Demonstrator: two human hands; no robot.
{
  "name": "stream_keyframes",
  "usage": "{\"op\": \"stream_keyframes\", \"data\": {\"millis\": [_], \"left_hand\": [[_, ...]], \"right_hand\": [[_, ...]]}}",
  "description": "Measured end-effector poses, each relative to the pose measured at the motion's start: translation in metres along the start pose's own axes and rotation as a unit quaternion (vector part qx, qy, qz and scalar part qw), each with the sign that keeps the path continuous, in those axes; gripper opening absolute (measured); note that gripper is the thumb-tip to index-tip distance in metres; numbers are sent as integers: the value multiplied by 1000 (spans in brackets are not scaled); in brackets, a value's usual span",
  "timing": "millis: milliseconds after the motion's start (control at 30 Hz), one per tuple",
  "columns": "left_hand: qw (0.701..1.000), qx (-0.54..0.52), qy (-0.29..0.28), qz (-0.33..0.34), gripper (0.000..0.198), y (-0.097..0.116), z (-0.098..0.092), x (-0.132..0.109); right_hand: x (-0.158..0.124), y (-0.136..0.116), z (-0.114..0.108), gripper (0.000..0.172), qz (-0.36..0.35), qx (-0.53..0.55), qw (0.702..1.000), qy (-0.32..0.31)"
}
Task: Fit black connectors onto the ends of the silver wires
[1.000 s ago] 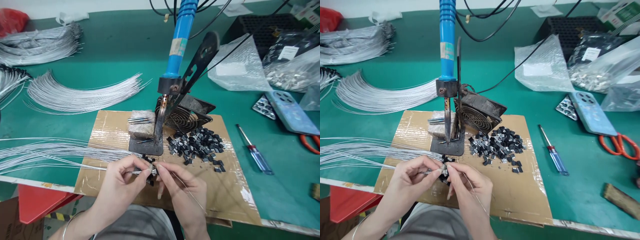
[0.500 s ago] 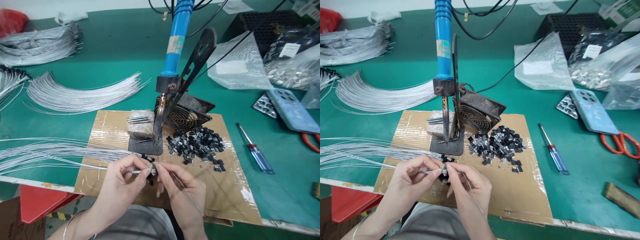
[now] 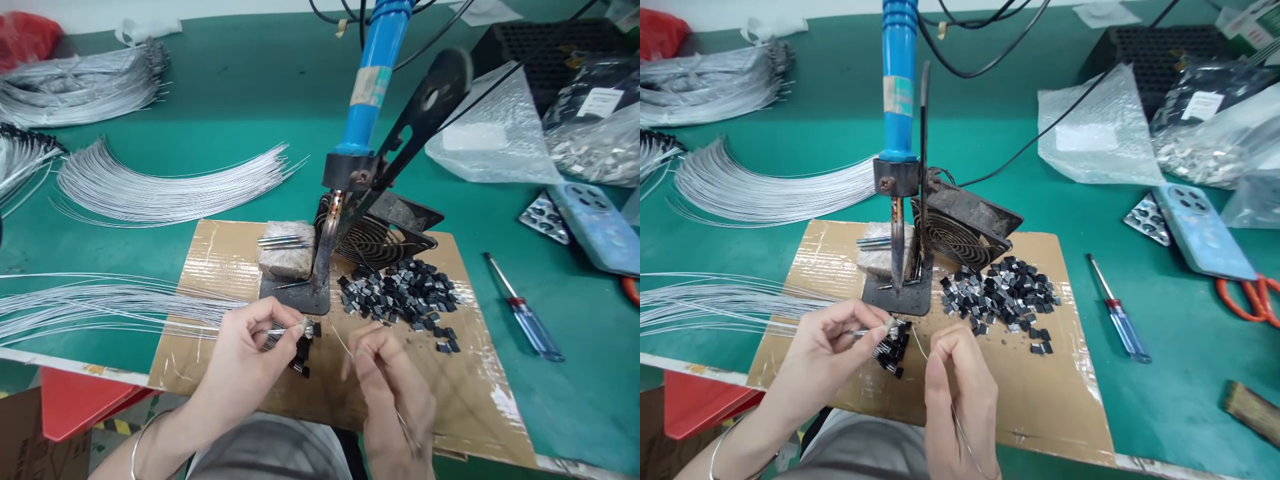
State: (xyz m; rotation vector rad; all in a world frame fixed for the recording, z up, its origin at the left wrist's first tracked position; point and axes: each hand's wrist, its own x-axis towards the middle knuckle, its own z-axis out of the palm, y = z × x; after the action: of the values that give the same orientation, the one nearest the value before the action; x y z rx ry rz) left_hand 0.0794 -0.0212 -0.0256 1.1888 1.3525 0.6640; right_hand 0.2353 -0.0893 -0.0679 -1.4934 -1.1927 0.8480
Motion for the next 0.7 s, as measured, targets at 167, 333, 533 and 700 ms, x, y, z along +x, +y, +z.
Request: {"op": "stream_keyframes", "data": {"millis": [167, 333, 533, 700], "left_hand": [[1000, -12, 0, -4, 11, 0, -1, 7], [1000, -14, 2, 5, 12, 6, -1, 14], [1000, 10, 9, 10, 12, 10, -2, 20], [1000, 8, 10, 12, 11, 11, -2, 25]], "right_hand": [[9, -10, 5, 17, 19, 59, 998, 0], [16, -12, 9, 17, 22, 118, 993, -11], [24, -11, 8, 19, 52, 106, 993, -3], [29, -12, 10, 20, 82, 145, 986, 10]]}}
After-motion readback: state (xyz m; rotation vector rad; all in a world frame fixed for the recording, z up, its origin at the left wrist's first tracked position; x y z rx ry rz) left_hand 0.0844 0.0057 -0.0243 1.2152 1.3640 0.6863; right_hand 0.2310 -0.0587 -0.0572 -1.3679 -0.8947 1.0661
